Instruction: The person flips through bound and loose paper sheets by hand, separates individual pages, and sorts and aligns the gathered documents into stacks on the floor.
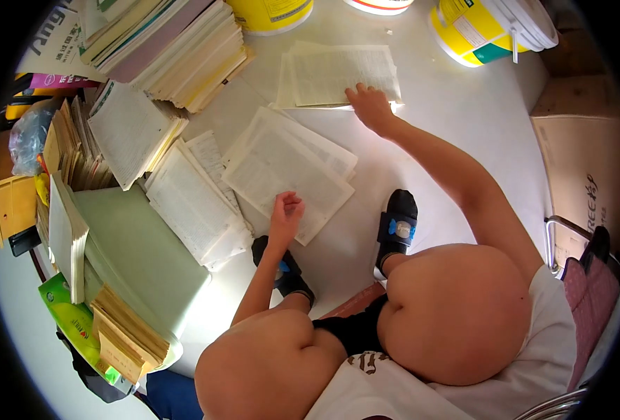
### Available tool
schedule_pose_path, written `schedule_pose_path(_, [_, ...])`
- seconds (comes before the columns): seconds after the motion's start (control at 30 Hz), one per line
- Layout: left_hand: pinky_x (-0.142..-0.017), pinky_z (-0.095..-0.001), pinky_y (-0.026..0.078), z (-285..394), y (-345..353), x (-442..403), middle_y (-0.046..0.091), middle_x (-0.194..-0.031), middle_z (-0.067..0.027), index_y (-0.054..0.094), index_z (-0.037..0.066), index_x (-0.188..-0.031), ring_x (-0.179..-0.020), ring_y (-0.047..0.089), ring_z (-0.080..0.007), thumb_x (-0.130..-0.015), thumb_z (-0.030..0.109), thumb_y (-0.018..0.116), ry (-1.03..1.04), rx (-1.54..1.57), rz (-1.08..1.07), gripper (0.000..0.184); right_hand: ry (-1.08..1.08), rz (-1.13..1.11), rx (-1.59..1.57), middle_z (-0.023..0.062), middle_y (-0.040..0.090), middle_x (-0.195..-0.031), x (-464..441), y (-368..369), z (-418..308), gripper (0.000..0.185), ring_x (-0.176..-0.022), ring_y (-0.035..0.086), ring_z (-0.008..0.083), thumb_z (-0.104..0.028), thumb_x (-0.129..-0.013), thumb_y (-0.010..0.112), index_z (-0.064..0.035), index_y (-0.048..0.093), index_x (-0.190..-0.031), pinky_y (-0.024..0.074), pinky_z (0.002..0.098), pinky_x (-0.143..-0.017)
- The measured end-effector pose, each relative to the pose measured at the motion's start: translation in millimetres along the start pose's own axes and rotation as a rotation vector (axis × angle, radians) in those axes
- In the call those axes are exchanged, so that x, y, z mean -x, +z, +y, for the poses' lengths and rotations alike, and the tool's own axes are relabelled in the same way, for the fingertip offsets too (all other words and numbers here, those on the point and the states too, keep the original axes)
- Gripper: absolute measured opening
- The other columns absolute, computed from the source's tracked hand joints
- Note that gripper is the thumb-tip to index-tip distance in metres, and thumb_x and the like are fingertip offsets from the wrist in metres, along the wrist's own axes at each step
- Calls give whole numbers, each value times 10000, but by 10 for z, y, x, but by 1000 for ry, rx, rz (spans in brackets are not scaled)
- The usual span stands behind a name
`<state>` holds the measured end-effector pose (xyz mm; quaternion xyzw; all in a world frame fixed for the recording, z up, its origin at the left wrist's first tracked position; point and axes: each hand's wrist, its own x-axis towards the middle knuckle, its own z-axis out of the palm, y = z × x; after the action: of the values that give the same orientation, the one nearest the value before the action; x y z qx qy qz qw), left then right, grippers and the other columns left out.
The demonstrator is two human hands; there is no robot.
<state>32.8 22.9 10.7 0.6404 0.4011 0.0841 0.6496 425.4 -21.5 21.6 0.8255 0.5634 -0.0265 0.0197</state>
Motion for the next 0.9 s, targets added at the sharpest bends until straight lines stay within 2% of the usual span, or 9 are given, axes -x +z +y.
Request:
schedule_pose_path(0.17, [-918, -332, 531, 103, 21, -31, 628, -1210, -98, 494, 67, -1395, -1071, 633, -181, -966, 207, 720, -79, -17, -24, 505, 173, 123, -328, 112, 692, -922, 187, -248, -295, 145, -851, 705, 348, -81, -874, 593, -90, 584, -1018, 560, 483, -666])
schedule_pose_path(0.27, [-914, -347, 534, 86, 59, -152, 575, -1303, -132, 428, 95, -1473, -1108, 617, -198, -952, 257, 746, -81, 331, -5, 632, 79, 104, -469, 118, 707, -1014, 589, -353, -859, 376, -874, 719, 350, -89, -868, 589, -104, 573, -1243, 558, 483, -674])
schedule_pose_path(0.33, [-923, -352, 530, 522, 87, -139, 554, -1337, -148, 392, 82, -1496, -1125, 614, -209, -946, 264, 757, -136, 443, 4, 684, 36, -126, -575, 129, 702, -1086, 865, -499, -1262, 409, -911, 717, 366, -131, -867, 619, -101, 562, -1271, 560, 509, -728])
schedule_pose_path(0.43, [-945, -356, 519, 663, 89, -207, 525, -1396, -170, 353, 43, -1513, -1159, 608, -228, -937, 256, 766, -239, 586, 44, 740, -236, -468, -853, 130, 595, -1341, 1198, -626, -1595, 492, -1179, 617, 345, -249, -913, 700, -81, 554, -1352, 533, 466, -936])
schedule_pose_path(0.5, [-1013, -388, 494, 339, 91, -261, 590, -1345, -118, 433, 17, -1459, -1208, 591, -247, -963, 194, 719, -315, 519, 178, 599, -331, -481, -866, 143, 588, -1344, 1368, -483, -1663, 491, -1202, 599, 354, -269, -932, 694, -75, 545, -1357, 511, 463, -975])
schedule_pose_path(0.6, [-980, -367, 494, -148, 99, -288, 607, -1328, -161, 476, -45, -1412, -1162, 612, -253, -955, 183, 728, -214, 561, 245, 569, -414, -547, -931, 166, 574, -1345, 1392, -386, -1545, 496, -1260, 553, 371, -262, -960, 694, -57, 518, -1376, 467, 468, -1045])
schedule_pose_path(0.73, [-1019, -364, 474, 84, 10, -127, 607, -1326, -118, 502, -15, -1399, -1201, 582, -220, -978, 149, 704, -118, 242, 242, 495, 100, 71, -772, 214, 479, -1438, 1231, -357, -1204, 670, -1346, 467, 420, -181, -888, 750, -51, 425, -1459, 387, 472, -1154])
schedule_pose_path(0.83, [-1012, -350, 464, 399, -58, 31, 617, -1306, -119, 531, -22, -1369, -1183, 579, -208, -992, 156, 697, -24, 296, 216, 449, 204, 46, -1307, 197, 411, -1537, 984, -409, -811, 813, -1420, 427, 331, -175, -878, 775, -50, 326, -1545, 334, 460, -1205])
schedule_pose_path(0.9, [-986, -337, 464, 662, -131, 115, 628, -1260, -107, 554, -20, -1335, -1148, 579, -198, -988, 165, 713, 107, 199, 145, 424, 245, -82, -1547, 151, 506, -1468, 930, -665, -694, 725, -1376, 474, 258, -136, -879, 766, -33, 405, -1499, 375, 419, -1172])
